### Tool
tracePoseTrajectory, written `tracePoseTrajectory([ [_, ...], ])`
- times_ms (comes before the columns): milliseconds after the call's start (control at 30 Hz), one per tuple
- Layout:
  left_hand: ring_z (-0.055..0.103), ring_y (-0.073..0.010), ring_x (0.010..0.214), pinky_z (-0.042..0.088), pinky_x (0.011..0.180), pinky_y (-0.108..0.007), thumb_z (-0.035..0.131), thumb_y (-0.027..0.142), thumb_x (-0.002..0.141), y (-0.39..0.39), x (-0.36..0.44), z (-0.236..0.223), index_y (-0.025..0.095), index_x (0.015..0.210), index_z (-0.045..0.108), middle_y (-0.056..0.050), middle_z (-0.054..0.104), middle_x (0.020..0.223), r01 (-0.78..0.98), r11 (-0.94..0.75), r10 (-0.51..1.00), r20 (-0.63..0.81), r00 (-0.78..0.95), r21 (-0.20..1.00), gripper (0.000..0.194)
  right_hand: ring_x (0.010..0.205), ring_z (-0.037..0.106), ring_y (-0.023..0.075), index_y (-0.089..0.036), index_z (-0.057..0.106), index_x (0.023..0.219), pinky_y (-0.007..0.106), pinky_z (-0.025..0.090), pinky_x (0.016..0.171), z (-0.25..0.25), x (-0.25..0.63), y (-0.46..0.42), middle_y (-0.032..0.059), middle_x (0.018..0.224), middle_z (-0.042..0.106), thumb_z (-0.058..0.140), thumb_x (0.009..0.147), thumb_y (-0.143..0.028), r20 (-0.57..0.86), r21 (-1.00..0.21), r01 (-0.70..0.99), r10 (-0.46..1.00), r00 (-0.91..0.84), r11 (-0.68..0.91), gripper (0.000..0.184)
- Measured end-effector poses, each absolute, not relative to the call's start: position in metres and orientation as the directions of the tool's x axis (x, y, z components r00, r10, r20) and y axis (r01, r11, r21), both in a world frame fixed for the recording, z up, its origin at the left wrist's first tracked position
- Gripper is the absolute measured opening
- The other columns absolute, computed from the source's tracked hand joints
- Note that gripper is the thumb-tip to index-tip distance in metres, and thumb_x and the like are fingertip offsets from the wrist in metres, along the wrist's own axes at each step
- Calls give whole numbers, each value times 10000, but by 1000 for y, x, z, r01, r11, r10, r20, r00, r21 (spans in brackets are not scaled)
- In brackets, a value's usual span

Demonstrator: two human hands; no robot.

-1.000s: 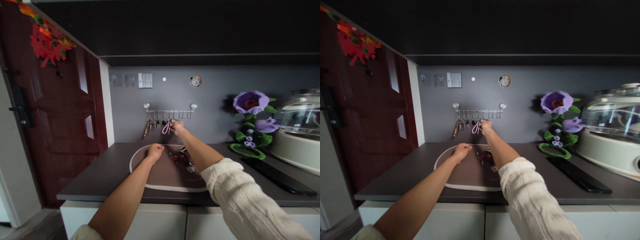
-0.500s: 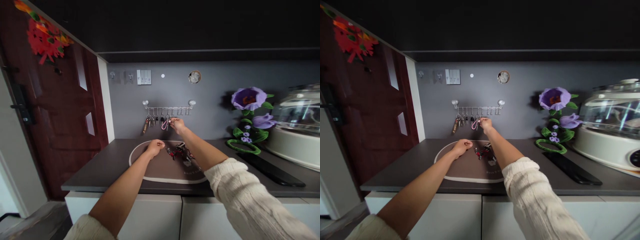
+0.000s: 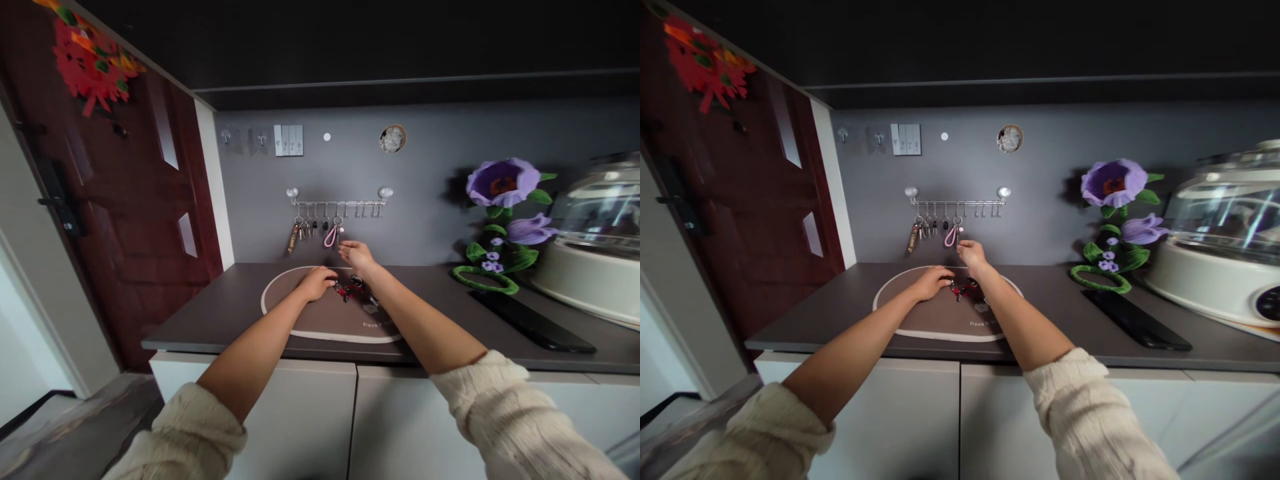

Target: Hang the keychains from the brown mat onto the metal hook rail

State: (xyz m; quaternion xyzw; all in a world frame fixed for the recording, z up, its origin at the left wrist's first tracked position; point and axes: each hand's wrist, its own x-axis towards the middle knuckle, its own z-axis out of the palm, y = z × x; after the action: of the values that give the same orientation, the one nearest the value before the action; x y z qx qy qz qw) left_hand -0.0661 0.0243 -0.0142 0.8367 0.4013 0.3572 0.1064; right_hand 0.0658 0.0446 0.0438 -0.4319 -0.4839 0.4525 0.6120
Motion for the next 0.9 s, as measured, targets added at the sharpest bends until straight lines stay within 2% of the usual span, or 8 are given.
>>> tracePoseTrajectory([
  [167, 516, -169, 896, 355, 855, -284, 540, 175, 712, 25, -68, -12, 183, 880, 643, -63, 614, 926, 636, -639, 757, 497, 423, 432, 197, 675, 550, 84, -148, 565, 790, 240, 443, 708, 25, 78, 38, 20, 757, 613, 544, 665, -88, 320, -946, 90, 941, 115, 311, 140],
  [300, 522, -165, 854, 360, 825, -277, 549, 179, 705, 25, -68, -10, 181, 821, 653, -57, 622, 876, 666, -614, 774, 491, 401, 423, 155, 728, 550, 106, -161, 595, 774, 276, 421, 775, 18, 87, 31, 23, 763, 618, 563, 669, -118, 443, -854, 345, 892, 90, 389, 118],
  [400, 525, -161, 801, 365, 791, -273, 556, 183, 698, 24, -69, -10, 176, 772, 655, -50, 626, 820, 672, -613, 772, 495, 399, 414, 124, 734, 554, 119, -170, 608, 731, 285, 404, 802, 16, 89, 25, 28, 764, 622, 564, 658, -78, 477, -783, 473, 878, 41, 404, 125],
  [533, 525, -163, 761, 370, 749, -264, 557, 196, 692, 22, -69, -9, 166, 730, 654, -53, 622, 787, 681, -602, 775, 510, 372, 417, 108, 745, 561, 132, -183, 609, 682, 293, 390, 826, 17, 88, 22, 22, 729, 623, 556, 644, -28, 490, -759, 498, 872, 13, 419, 169],
  [633, 528, -152, 742, 371, 734, -250, 560, 189, 683, 22, -70, -8, 165, 700, 646, -41, 624, 762, 658, -591, 786, 514, 343, 466, 91, 759, 568, 144, -186, 609, 659, 298, 388, 827, 17, 88, 22, 25, 716, 624, 554, 640, -16, 492, -750, 507, 871, 0, 424, 180],
  [800, 520, -128, 664, 384, 676, -243, 560, 176, 677, 21, -71, -6, 140, 687, 621, -28, 616, 685, 593, -536, 832, 494, 252, 600, 72, 777, 566, 151, -193, 612, 650, 298, 380, 843, 15, 87, 22, 24, 720, 628, 557, 638, -23, 498, -740, 512, 867, -19, 436, 180],
  [900, 510, -106, 598, 396, 641, -241, 559, 156, 674, 20, -69, -4, 121, 688, 597, -19, 601, 632, 489, -461, 884, 431, 181, 740, 54, 781, 562, 154, -195, 614, 627, 302, 375, 856, 15, 86, 21, 22, 709, 629, 570, 629, -28, 478, -770, 477, 878, -10, 425, 173],
])
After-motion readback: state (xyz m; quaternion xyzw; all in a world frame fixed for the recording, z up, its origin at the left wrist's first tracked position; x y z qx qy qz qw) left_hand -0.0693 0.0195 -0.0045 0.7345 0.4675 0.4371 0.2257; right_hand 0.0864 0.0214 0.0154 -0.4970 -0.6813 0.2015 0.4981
